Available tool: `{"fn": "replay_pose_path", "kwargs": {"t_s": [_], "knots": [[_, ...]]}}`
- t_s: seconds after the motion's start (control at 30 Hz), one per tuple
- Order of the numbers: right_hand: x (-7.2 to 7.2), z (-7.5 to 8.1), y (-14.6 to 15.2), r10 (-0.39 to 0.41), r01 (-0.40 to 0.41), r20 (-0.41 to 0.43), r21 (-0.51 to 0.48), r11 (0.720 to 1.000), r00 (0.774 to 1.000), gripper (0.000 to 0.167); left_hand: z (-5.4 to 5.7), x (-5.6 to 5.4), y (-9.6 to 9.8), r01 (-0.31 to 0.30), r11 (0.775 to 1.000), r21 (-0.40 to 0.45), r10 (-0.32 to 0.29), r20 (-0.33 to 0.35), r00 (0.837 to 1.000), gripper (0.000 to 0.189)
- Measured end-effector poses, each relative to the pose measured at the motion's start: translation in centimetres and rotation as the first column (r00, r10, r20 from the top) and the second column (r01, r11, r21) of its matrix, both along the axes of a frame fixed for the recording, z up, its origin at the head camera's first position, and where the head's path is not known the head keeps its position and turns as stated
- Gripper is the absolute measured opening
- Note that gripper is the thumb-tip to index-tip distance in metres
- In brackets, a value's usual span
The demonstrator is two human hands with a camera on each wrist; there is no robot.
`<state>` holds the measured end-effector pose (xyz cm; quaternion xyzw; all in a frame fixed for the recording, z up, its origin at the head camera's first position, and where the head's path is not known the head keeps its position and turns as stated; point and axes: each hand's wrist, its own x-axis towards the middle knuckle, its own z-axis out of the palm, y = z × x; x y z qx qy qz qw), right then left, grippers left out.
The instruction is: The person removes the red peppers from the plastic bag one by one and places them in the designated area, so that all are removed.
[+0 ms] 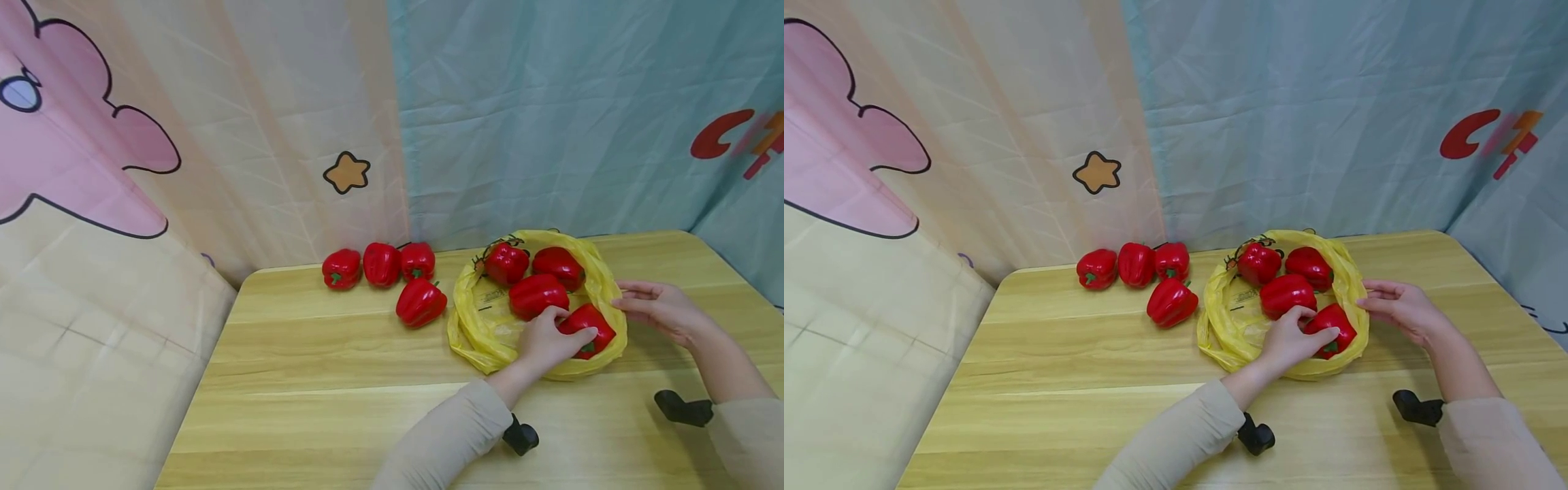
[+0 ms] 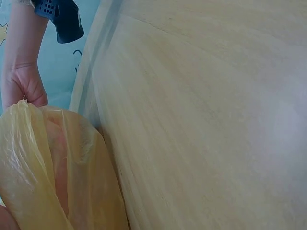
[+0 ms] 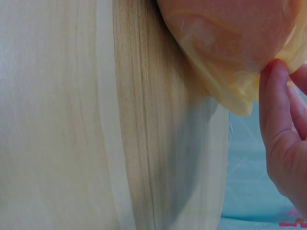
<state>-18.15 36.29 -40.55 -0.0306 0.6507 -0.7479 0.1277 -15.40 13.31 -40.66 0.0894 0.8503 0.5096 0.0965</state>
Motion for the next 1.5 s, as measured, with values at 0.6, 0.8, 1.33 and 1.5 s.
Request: {"fn": "replay_pose_path", "kwargs": {"t_s": [0.6,0.8,1.33,1.5], "knots": [[-0.2,0.2,-0.1,-0.001,0.001,0.005,0.026,1.000,1.000,0.037,-0.1,-0.1,-0.3,-0.009,0.995,0.097,0.007,0.021,1.000,0.031],[-0.2,0.2,-0.1,0.001,-0.001,0.001,0.015,1.000,1.000,0.037,0.1,-0.2,-0.7,0.005,0.995,0.096,-0.005,0.000,1.000,0.032],[-0.1,0.1,0.0,0.004,-0.004,0.010,-0.010,1.000,1.000,0.037,0.7,-0.6,-2.4,0.092,0.987,0.130,-0.094,0.008,0.996,0.033],[-0.1,0.0,0.0,0.005,-0.005,0.006,-0.022,1.000,1.000,0.038,1.1,-0.7,-2.9,0.092,0.982,0.162,-0.097,0.024,0.995,0.031]]}}
